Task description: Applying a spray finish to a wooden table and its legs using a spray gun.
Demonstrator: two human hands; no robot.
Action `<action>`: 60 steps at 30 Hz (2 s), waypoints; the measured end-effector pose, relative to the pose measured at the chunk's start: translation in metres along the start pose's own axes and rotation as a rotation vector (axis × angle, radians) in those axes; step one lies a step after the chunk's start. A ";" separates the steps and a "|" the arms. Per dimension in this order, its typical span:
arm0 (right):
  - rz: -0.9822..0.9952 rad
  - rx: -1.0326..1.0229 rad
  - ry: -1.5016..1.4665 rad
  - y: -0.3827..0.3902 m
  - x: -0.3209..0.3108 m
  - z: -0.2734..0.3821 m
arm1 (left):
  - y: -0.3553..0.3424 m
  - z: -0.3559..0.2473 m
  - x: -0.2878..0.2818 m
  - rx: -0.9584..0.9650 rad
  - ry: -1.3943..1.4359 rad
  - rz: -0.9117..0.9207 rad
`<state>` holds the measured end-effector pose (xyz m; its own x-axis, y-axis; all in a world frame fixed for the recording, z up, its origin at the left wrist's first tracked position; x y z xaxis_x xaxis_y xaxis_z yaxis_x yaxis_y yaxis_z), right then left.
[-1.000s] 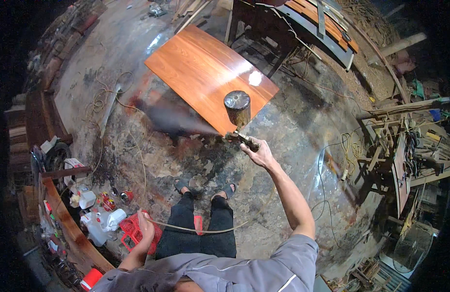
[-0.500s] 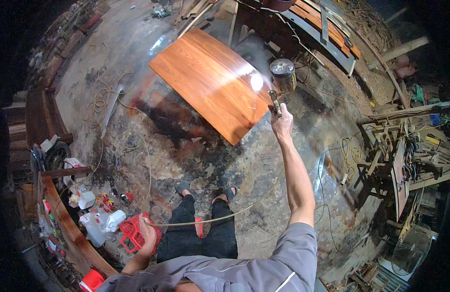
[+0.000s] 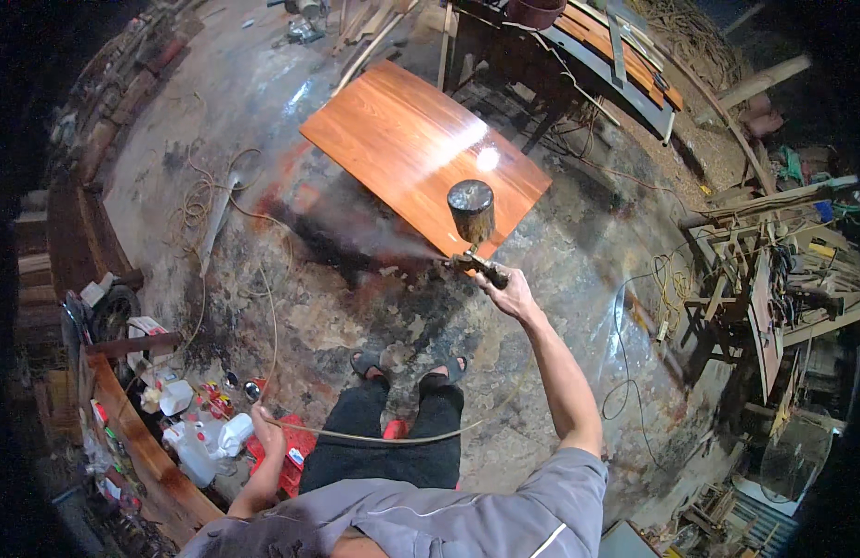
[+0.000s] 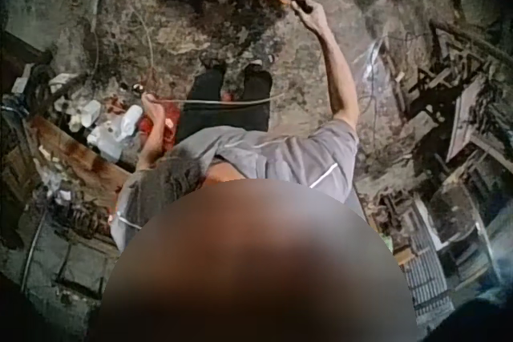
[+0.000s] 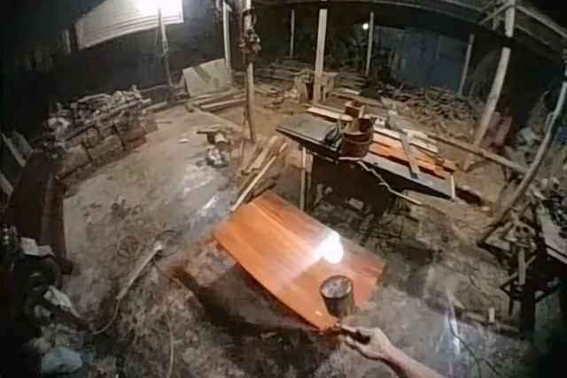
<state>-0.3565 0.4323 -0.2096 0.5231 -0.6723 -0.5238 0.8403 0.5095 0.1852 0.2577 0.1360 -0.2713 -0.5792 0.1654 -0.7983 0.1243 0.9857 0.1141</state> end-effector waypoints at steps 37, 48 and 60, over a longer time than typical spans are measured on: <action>-0.291 -0.106 0.176 -0.125 -0.030 0.015 | -0.032 -0.074 0.011 0.060 0.020 -0.216; -0.508 -0.241 0.184 -0.143 -0.058 0.026 | -0.020 -0.064 0.017 -0.040 -0.008 -0.255; 0.051 -0.076 -0.029 -0.086 0.010 0.037 | -0.026 -0.054 0.015 -0.116 0.056 -0.298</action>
<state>-0.4187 0.3618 -0.1994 0.5694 -0.6592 -0.4912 0.8001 0.5816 0.1468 0.2022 0.1146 -0.2541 -0.6200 -0.1326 -0.7733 -0.1485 0.9876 -0.0503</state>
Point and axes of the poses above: each hand's wrist, its own y-axis away from the middle knuckle, its own x-axis out of the palm, z = x × y, the point moved 4 cm from there along -y, towards the middle knuckle, and after that the axes turned 12 degrees about -z, right-handed, at the moved point
